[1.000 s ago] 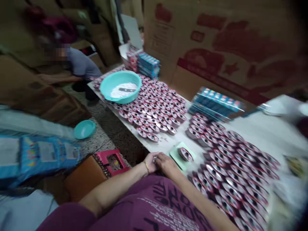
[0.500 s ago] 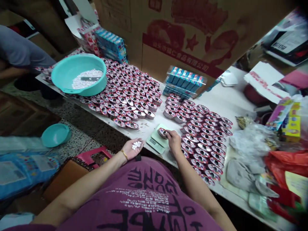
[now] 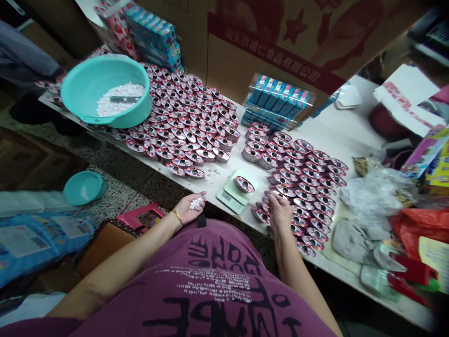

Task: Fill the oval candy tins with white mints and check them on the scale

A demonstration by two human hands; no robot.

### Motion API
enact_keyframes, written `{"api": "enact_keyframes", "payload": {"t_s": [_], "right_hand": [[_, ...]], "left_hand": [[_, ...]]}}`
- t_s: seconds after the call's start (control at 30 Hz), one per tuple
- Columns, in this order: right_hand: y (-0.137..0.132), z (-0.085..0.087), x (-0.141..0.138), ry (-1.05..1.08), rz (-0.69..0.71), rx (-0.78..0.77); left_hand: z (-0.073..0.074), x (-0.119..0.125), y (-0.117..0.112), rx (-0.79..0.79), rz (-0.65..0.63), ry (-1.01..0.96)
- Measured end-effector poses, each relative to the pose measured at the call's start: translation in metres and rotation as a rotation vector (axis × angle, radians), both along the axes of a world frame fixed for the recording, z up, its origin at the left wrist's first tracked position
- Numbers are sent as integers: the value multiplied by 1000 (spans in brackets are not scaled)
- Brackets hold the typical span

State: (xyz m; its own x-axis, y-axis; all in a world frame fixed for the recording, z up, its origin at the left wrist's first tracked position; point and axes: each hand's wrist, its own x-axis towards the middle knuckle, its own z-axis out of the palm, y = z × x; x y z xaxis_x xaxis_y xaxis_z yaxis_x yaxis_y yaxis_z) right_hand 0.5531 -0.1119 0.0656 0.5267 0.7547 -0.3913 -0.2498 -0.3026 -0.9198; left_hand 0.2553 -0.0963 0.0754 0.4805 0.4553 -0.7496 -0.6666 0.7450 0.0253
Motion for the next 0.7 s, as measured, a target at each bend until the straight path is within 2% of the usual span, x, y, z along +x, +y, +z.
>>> {"api": "enact_keyframes", "payload": {"t_s": [0.13,0.3,0.43,0.7], "right_hand": [[1,3,-11,-44,83,-59],[16,6,-22,-411,313,-19],[26,9,-28,-637,412,82],[31,10,-34,-667,453,112]], "left_hand": [[1,1,0,32,-26,-16],[4,0,-4,51,-35,-4],[4,-3,-8,66,-20,8],[4,-8,-11,68,-27,22]]}}
